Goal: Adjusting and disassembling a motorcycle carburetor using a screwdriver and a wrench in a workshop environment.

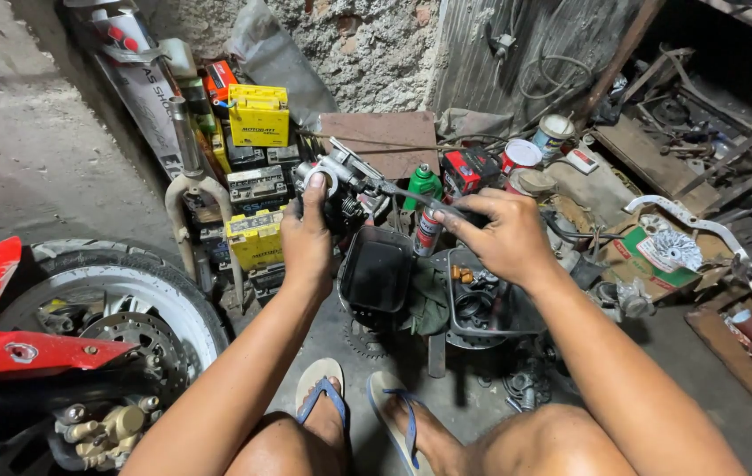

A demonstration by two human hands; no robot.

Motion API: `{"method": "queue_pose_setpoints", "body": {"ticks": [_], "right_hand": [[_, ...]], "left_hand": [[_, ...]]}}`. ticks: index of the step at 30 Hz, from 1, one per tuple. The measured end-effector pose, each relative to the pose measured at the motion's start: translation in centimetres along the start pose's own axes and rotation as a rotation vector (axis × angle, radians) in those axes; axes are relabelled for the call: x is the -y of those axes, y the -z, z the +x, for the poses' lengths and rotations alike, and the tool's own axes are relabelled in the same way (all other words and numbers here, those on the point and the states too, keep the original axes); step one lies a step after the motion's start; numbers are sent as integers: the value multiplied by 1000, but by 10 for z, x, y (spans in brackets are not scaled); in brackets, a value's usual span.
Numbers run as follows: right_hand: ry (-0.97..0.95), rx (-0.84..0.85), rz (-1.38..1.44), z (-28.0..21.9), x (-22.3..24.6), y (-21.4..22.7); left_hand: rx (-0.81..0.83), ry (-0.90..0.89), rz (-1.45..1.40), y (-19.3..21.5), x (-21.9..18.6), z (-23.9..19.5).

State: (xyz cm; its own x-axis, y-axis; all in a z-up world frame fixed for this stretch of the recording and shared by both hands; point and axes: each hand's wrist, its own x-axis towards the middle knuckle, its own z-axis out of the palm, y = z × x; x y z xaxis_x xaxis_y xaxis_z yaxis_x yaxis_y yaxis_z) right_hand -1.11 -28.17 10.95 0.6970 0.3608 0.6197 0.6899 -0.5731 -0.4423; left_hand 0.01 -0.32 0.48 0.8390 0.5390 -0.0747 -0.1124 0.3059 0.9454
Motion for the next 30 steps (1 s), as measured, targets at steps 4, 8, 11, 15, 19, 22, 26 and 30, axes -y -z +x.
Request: {"method": "queue_pose_setpoints", "body": {"ticks": [4, 8, 11, 15, 19, 22, 26, 30], "right_hand": [[19, -40, -28, 2, -1, 2], [9, -16, -3, 1, -1, 1], [8, -15, -3, 0, -4, 0], [10, -20, -11, 0, -3, 0], [2, -13, 8, 0, 3, -1], [-4, -5, 21, -1, 2, 0], [-17, -3, 12, 0, 1, -1], [-24, 3, 5, 1, 8, 0]], "left_hand": [[-6, -26, 22, 4, -1, 1], [0, -21, 27, 0, -9, -8], [2, -5, 11, -8, -25, -21], [3, -15, 15, 8, 1, 1], [23, 4, 20, 3, 1, 1], [6, -9, 5, 1, -4, -2], [4, -14, -4, 7, 6, 7], [30, 7, 11, -3, -11, -10]]}}
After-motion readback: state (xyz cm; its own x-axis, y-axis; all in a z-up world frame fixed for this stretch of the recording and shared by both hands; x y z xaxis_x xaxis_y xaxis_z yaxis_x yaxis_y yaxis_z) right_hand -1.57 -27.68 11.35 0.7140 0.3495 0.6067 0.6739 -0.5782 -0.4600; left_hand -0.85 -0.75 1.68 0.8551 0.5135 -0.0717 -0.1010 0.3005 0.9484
